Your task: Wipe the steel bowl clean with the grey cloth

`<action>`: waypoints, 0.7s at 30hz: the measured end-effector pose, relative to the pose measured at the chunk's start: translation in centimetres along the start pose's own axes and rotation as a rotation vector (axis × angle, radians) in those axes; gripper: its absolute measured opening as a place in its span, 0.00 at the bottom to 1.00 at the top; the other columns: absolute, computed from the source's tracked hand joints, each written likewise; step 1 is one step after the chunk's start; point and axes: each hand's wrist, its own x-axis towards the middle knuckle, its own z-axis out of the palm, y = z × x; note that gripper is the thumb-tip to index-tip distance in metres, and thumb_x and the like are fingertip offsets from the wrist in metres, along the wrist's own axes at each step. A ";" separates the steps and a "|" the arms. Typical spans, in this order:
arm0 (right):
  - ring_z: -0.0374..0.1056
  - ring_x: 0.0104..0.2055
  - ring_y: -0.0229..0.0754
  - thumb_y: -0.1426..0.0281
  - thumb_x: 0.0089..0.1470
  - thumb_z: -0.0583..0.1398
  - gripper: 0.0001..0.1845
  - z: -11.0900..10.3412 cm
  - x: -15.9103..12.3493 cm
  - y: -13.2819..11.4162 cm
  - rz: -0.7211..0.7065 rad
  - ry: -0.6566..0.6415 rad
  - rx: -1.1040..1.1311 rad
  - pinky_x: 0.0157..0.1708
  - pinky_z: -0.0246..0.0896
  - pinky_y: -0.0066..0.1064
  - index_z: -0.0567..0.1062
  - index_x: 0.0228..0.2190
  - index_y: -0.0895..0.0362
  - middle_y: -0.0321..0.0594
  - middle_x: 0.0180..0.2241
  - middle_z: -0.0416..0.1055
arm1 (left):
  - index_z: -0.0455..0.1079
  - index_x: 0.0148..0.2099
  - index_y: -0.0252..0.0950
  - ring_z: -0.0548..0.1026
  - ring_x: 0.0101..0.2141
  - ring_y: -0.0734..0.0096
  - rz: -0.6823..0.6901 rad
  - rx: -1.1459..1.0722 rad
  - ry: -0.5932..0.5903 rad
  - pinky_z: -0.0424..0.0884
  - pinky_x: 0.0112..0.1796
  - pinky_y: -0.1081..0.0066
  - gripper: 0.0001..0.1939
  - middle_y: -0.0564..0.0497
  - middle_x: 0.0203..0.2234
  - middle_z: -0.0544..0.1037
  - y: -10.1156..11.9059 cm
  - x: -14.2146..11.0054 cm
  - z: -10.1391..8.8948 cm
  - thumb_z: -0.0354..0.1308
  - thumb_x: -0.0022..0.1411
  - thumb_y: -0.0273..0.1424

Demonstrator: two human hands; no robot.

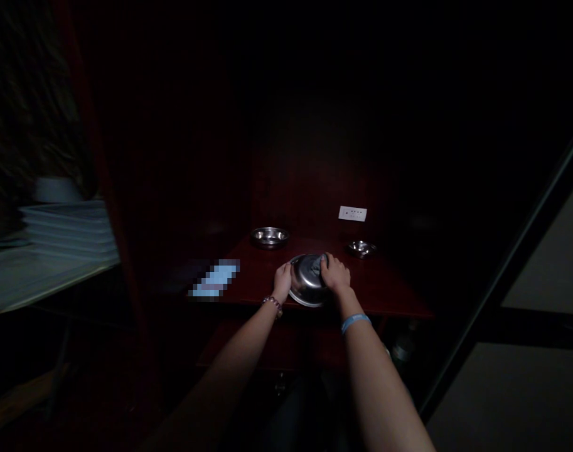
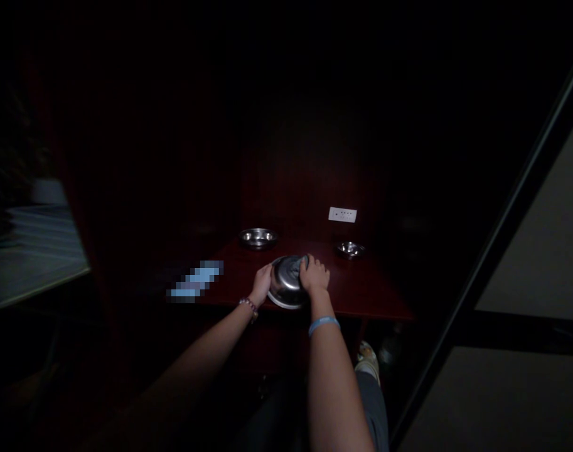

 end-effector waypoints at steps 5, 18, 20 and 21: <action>0.71 0.61 0.56 0.55 0.72 0.37 0.34 -0.5 0.0 1.6 0.083 -0.116 0.000 0.59 0.62 0.46 0.66 0.64 0.58 0.58 0.61 0.72 | 0.74 0.30 0.36 0.75 0.30 0.65 0.005 -0.009 0.008 0.73 0.38 0.65 0.14 0.49 0.27 0.79 0.2 -0.1 -0.1 0.52 0.66 0.34; 0.71 0.63 0.52 0.54 0.72 0.45 0.32 0.1 1.0 3.9 0.086 -0.126 0.102 0.59 0.63 0.39 0.69 0.62 0.61 0.61 0.59 0.73 | 0.71 0.29 0.38 0.74 0.28 0.65 -0.015 0.006 0.040 0.72 0.37 0.65 0.15 0.50 0.24 0.76 -0.6 0.4 -0.4 0.52 0.66 0.37; 0.71 0.63 0.52 0.54 0.71 0.46 0.32 0.2 1.2 4.3 0.098 -0.127 0.111 0.58 0.63 0.38 0.71 0.60 0.62 0.61 0.59 0.74 | 0.71 0.29 0.38 0.73 0.28 0.65 -0.017 0.013 0.042 0.72 0.36 0.65 0.15 0.50 0.24 0.75 -0.7 0.5 -0.5 0.51 0.66 0.38; 0.71 0.62 0.53 0.53 0.71 0.47 0.31 0.2 1.2 4.5 0.106 -0.130 0.107 0.58 0.64 0.38 0.73 0.59 0.62 0.62 0.58 0.74 | 0.71 0.30 0.38 0.73 0.28 0.65 -0.017 0.016 0.046 0.72 0.36 0.65 0.15 0.50 0.24 0.75 -0.8 0.5 -0.5 0.51 0.66 0.39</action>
